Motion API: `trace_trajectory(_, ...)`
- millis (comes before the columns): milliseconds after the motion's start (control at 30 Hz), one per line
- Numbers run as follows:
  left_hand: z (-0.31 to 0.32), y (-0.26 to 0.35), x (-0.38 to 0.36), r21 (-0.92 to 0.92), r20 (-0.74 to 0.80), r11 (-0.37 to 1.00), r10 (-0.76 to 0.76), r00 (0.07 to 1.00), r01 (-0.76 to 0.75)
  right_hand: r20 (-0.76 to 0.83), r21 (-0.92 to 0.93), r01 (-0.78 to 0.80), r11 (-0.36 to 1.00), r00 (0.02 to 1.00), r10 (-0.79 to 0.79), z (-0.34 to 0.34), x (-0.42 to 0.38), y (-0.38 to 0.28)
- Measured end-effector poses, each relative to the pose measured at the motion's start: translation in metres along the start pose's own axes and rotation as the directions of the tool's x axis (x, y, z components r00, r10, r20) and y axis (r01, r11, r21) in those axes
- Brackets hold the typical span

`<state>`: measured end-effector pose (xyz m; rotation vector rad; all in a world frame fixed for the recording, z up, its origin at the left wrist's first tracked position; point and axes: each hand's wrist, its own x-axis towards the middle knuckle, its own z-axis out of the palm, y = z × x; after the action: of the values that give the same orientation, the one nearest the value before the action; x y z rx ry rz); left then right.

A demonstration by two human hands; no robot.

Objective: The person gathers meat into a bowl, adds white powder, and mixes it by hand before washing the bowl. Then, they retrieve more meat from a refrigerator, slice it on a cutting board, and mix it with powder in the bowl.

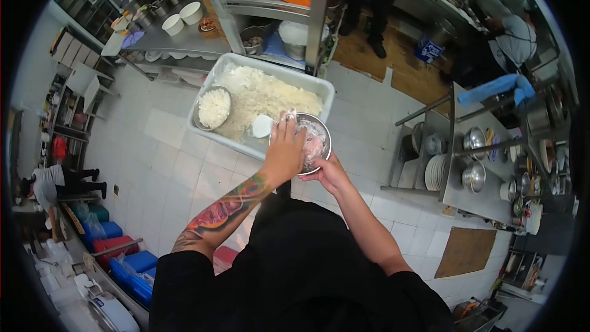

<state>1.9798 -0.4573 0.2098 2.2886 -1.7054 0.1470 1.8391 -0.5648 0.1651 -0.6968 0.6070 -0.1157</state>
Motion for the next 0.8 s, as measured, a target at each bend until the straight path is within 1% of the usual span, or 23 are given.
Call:
trace_trajectory(33, 0.002, -0.01, 0.001, -0.066, -0.022, 0.997, 0.037, 0.999, -0.038, -0.021, 0.001, 0.009, 1.0, 1.0, -0.009, 0.007, 0.011, 0.0)
trace_trajectory(67, 0.006, -0.02, 0.003, -0.073, -0.018, 0.997, 0.034, 0.999, -0.035, -0.046, 0.001, 0.019, 1.0, 0.999, -0.019, 0.012, 0.021, -0.001)
trace_trajectory(100, 0.01, -0.029, 0.005, -0.22, 0.043, 0.976, 0.001, 0.999, 0.008, -0.053, 0.0, 0.015, 1.0, 0.998, -0.015, 0.015, 0.027, -0.003)
trace_trajectory(133, 0.014, -0.036, 0.009, -0.359, 0.109, 0.932, -0.023, 0.994, 0.061, -0.063, -0.046, 0.045, 0.998, 0.997, -0.048, 0.024, 0.03, -0.011)
trace_trajectory(167, 0.006, -0.038, 0.018, -0.364, 0.111, 0.929, -0.025, 0.993, 0.064, -0.068, -0.092, 0.073, 0.993, 0.994, -0.08, 0.033, 0.033, -0.018)
trace_trajectory(200, -0.003, -0.04, 0.029, -0.352, 0.108, 0.929, -0.077, 0.991, 0.11, -0.072, -0.093, 0.07, 0.993, 0.994, -0.077, 0.04, 0.039, -0.025)
trace_trajectory(233, -0.008, -0.042, 0.038, -0.341, 0.109, 0.927, -0.126, 0.986, 0.156, -0.064, -0.138, 0.103, 0.985, 0.992, -0.113, 0.046, 0.045, -0.031)
trace_trajectory(267, -0.001, -0.048, 0.047, -0.346, 0.115, 0.925, -0.126, 0.985, 0.159, -0.053, -0.183, 0.135, 0.974, 0.988, -0.147, 0.049, 0.049, -0.038)
trace_trajectory(333, 0.025, -0.057, 0.065, -0.565, 0.243, 0.761, -0.215, 0.946, 0.318, -0.048, -0.194, 0.138, 0.971, 0.988, -0.15, 0.044, 0.054, -0.051)
trace_trajectory(367, 0.035, -0.052, 0.071, -0.655, 0.195, 0.685, -0.253, 0.948, 0.318, -0.038, -0.204, 0.149, 0.967, 0.986, -0.16, 0.039, 0.054, -0.057)
trace_trajectory(400, 0.045, -0.047, 0.077, -0.658, 0.201, 0.687, -0.235, 0.951, 0.309, -0.052, -0.197, 0.157, 0.968, 0.984, -0.17, 0.029, 0.053, -0.058)
trace_trajectory(467, 0.054, -0.027, 0.104, -0.671, 0.247, 0.671, -0.197, 0.949, 0.314, -0.133, -0.081, 0.098, 0.992, 0.985, -0.108, 0.001, 0.05, -0.062)
trace_trajectory(500, 0.058, -0.015, 0.118, -0.675, 0.248, 0.676, -0.17, 0.954, 0.296, -0.149, -0.072, 0.116, 0.991, 0.981, -0.126, -0.015, 0.047, -0.063)
trace_trajectory(567, 0.06, 0.017, 0.147, -0.614, 0.142, 0.73, -0.274, 0.951, 0.302, -0.218, -0.022, 0.176, 0.984, 0.96, -0.176, -0.036, 0.035, -0.072)
trace_trajectory(600, 0.073, 0.032, 0.158, -0.617, 0.145, 0.734, -0.248, 0.958, 0.283, -0.235, -0.014, 0.194, 0.981, 0.953, -0.192, -0.049, 0.028, -0.08)
trace_trajectory(667, 0.1, 0.059, 0.17, -0.672, -0.017, 0.729, -0.191, 0.981, 0.13, -0.242, -0.017, 0.23, 0.973, 0.943, -0.227, -0.073, 0.012, -0.101)
trace_trajectory(700, 0.108, 0.076, 0.169, -0.679, -0.047, 0.734, -0.082, 0.995, 0.028, -0.257, -0.003, 0.235, 0.972, 0.939, -0.228, -0.087, 0.004, -0.109)
trace_trajectory(733, 0.102, 0.093, 0.171, -0.682, -0.039, 0.731, -0.063, 0.997, 0.019, -0.272, 0.007, 0.245, 0.97, 0.934, -0.234, -0.103, -0.008, -0.116)
trace_trajectory(800, 0.073, 0.118, 0.175, -0.835, -0.03, 0.544, 0.108, 0.994, -0.084, -0.259, -0.005, 0.239, 0.971, 0.938, -0.232, -0.128, -0.033, -0.13)
